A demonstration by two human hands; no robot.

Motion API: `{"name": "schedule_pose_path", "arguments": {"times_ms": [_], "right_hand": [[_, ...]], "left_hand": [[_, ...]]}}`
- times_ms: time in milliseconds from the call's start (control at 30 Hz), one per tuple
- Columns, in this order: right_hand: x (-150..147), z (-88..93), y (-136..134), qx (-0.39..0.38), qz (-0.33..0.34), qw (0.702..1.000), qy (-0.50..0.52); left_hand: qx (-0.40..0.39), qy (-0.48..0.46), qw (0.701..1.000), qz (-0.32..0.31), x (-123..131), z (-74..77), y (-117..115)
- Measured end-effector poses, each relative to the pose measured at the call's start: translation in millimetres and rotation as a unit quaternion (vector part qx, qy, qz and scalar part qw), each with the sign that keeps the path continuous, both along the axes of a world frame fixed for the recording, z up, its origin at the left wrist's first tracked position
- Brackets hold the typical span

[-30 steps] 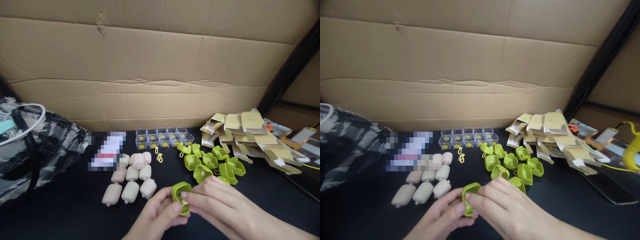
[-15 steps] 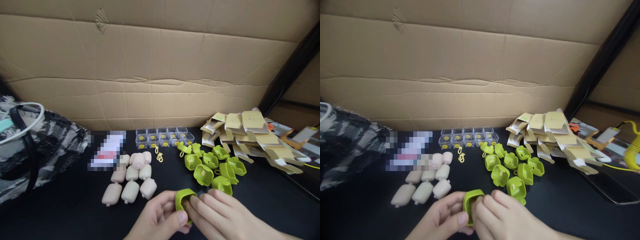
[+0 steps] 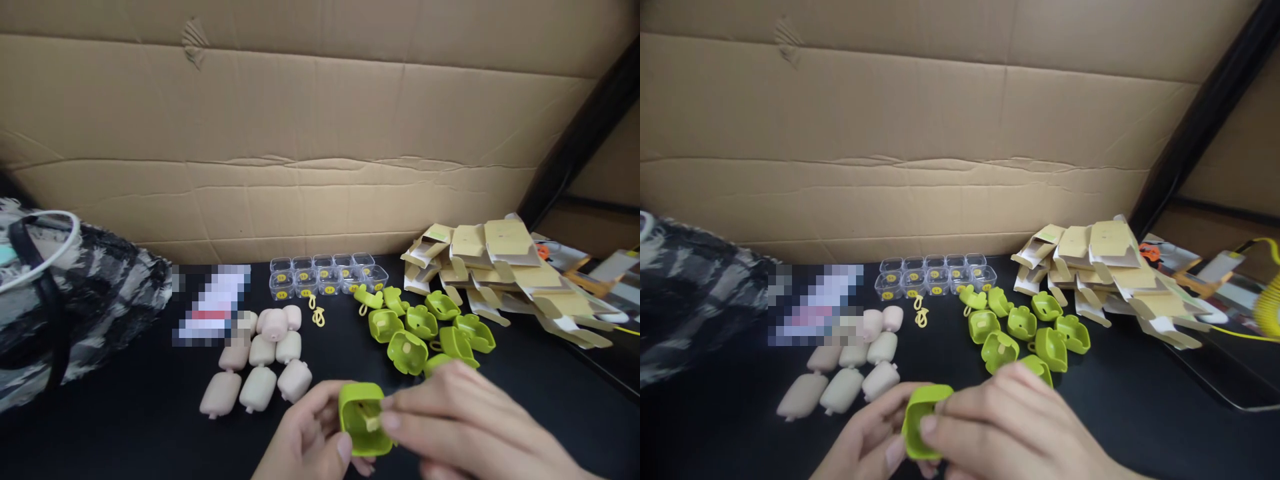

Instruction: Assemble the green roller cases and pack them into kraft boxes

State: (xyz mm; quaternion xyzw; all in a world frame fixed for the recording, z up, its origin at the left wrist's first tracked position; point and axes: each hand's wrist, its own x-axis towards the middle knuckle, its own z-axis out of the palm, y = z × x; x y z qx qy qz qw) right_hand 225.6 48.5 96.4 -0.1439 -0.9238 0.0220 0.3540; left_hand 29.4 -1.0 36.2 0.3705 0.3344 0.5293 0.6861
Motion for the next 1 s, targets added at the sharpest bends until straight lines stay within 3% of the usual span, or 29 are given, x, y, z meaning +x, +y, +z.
{"name": "schedule_pose_path", "arguments": {"times_ms": [100, 200, 367, 467, 800, 900, 1000], "right_hand": [[3.5, 6.1, 5.5, -0.06, -0.015, 0.997, 0.051], [-1.6, 0.5, 7.4, -0.206, -0.003, 0.977, 0.052], [-11.4, -18.2, 0.9, -0.485, 0.052, 0.873, 0.015], [-12.1, -23.7, 0.2, -0.553, 0.067, 0.83, 0.021], [-11.2, -25.4, 0.2, -0.568, 0.091, 0.818, 0.016], [-11.3, -21.3, -0.4, -0.488, 0.079, 0.869, -0.005], [-11.2, -18.9, -0.2, -0.332, 0.059, 0.94, -0.053]], "left_hand": [[-0.008, 0.038, 0.999, 0.004, -1.1, -0.5, -0.4], [-0.04, 0.082, 0.996, -0.007, -1.6, 2.2, -0.5], [-0.033, 0.091, 0.995, -0.005, -0.6, 9.1, 0.5], [-0.033, 0.1, 0.994, -0.011, -1.1, 10.5, 0.8], [-0.029, 0.149, 0.987, -0.053, -4.9, 13.1, -4.0], [-0.025, 0.16, 0.986, -0.046, -5.1, 11.7, -2.4], [-0.035, 0.178, 0.983, -0.013, -3.6, 10.2, -0.6]]}}
